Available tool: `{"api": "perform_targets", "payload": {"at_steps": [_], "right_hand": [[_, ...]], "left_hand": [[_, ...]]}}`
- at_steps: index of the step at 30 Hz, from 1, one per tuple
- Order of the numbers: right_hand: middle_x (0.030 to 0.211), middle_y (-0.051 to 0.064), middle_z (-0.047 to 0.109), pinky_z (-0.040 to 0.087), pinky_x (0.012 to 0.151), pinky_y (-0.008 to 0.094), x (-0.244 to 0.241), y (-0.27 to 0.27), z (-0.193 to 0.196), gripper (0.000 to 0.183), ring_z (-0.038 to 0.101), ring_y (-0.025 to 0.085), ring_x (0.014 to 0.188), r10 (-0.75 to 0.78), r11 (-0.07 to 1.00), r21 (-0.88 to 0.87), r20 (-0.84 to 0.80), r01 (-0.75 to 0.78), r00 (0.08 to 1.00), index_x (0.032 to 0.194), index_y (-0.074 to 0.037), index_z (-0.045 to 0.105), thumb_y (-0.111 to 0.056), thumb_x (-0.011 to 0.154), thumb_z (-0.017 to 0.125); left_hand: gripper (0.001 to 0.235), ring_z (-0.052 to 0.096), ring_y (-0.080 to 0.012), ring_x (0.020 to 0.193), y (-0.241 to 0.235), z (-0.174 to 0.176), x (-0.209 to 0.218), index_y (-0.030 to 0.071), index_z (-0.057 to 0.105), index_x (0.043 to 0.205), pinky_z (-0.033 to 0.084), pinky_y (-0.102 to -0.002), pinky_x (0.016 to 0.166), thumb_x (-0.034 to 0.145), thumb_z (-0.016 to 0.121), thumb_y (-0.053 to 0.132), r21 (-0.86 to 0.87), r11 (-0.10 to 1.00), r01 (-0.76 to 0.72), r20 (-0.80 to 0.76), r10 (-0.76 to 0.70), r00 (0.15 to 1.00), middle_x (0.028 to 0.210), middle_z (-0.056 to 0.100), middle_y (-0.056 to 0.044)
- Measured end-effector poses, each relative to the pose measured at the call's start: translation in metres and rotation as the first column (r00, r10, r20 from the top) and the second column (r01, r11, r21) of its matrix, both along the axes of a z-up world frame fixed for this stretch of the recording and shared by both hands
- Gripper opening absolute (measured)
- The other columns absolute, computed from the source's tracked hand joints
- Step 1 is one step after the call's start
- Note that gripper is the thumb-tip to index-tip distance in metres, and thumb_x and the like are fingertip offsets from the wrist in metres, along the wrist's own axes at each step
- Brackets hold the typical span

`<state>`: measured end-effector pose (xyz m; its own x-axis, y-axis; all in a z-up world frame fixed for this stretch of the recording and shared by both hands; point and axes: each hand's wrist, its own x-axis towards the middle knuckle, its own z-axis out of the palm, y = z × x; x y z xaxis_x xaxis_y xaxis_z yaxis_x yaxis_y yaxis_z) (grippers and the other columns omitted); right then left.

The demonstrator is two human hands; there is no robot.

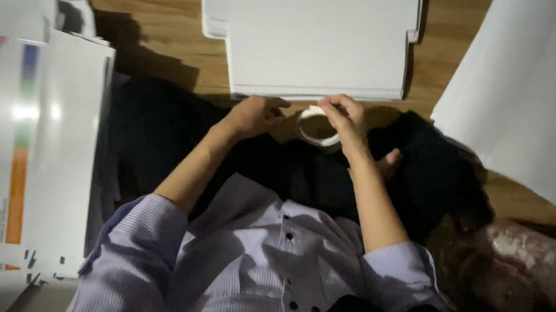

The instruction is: The person sits on the floor and repeatedly applies tape to the edges of white paper sheets. They pick up sheets from a stack, apply tape to the edges, and place them down.

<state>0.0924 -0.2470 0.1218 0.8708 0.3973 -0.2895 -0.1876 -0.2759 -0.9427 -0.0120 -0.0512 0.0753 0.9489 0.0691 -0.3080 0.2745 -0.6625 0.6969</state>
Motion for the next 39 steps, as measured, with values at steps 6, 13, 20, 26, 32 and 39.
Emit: {"api": "perform_targets", "payload": {"at_steps": [6,13,20,26,32,39], "right_hand": [[0.067,0.002,0.054,0.045,0.056,0.018,-0.004,0.017,0.012,0.008,0.05,0.006,0.062,0.225,0.972,0.021,0.209,-0.235,0.952,0.081,-0.008,0.069,-0.009,0.074,0.065],[0.068,0.008,0.052,0.046,0.053,0.02,-0.004,0.032,0.024,0.008,0.05,0.012,0.062,0.347,0.933,-0.057,0.4,-0.355,0.848,0.082,-0.004,0.068,-0.003,0.074,0.067],[0.066,0.009,0.051,0.05,0.052,0.023,-0.001,0.032,0.02,0.007,0.049,0.012,0.061,0.374,0.917,-0.015,0.378,-0.398,0.847,0.079,-0.002,0.067,0.0,0.072,0.067],[0.067,0.004,0.053,0.047,0.056,0.023,0.002,0.034,0.017,0.005,0.051,0.01,0.063,0.425,0.902,-0.098,0.382,-0.421,0.821,0.077,-0.008,0.068,-0.004,0.073,0.068],[0.064,0.01,0.054,0.051,0.057,0.028,-0.002,0.027,-0.016,0.013,0.052,0.014,0.061,0.455,0.891,-0.116,0.227,-0.44,0.861,0.085,0.001,0.064,-0.002,0.073,0.067],[0.066,0.012,0.058,0.047,0.06,0.038,0.001,0.035,-0.03,0.006,0.059,0.028,0.067,0.622,0.767,-0.384,0.25,-0.514,0.742,0.079,-0.007,0.066,-0.008,0.073,0.068]], "left_hand": [[0.034,0.064,-0.0288,0.087,-0.006,0.038,0.007,0.012,0.064,0.103,0.05,-0.038,0.076,0.073,0.067,0.028,-0.423,0.895,-0.141,0.037,0.172,0.984,0.085,0.069,-0.007],[0.021,0.066,-0.0193,0.077,-0.004,0.016,0.009,0.019,0.069,0.079,0.05,-0.031,0.069,0.067,0.074,0.035,-0.409,0.888,-0.212,0.007,0.235,0.972,0.075,0.068,0.0],[0.015,0.066,-0.0198,0.079,-0.001,0.026,0.011,0.017,0.065,0.084,0.051,-0.031,0.068,0.075,0.068,0.029,-0.487,0.845,-0.22,-0.147,0.169,0.975,0.081,0.066,-0.002],[0.019,0.066,-0.0225,0.08,0.001,0.009,0.011,0.014,0.065,0.084,0.052,-0.033,0.067,0.077,0.069,0.032,-0.445,0.868,-0.221,-0.134,0.179,0.975,0.082,0.066,-0.005],[0.027,0.064,-0.0361,0.079,0.0,0.045,0.006,0.013,0.064,0.081,0.048,-0.046,0.068,0.076,0.062,0.039,-0.183,0.971,-0.151,-0.096,0.135,0.986,0.077,0.065,-0.012],[0.05,0.062,-0.0273,0.083,-0.041,-0.006,-0.017,0.015,0.068,0.086,0.034,-0.042,0.08,0.08,0.044,0.058,0.438,0.879,0.19,-0.456,0.035,0.889,0.082,0.067,-0.005]]}}
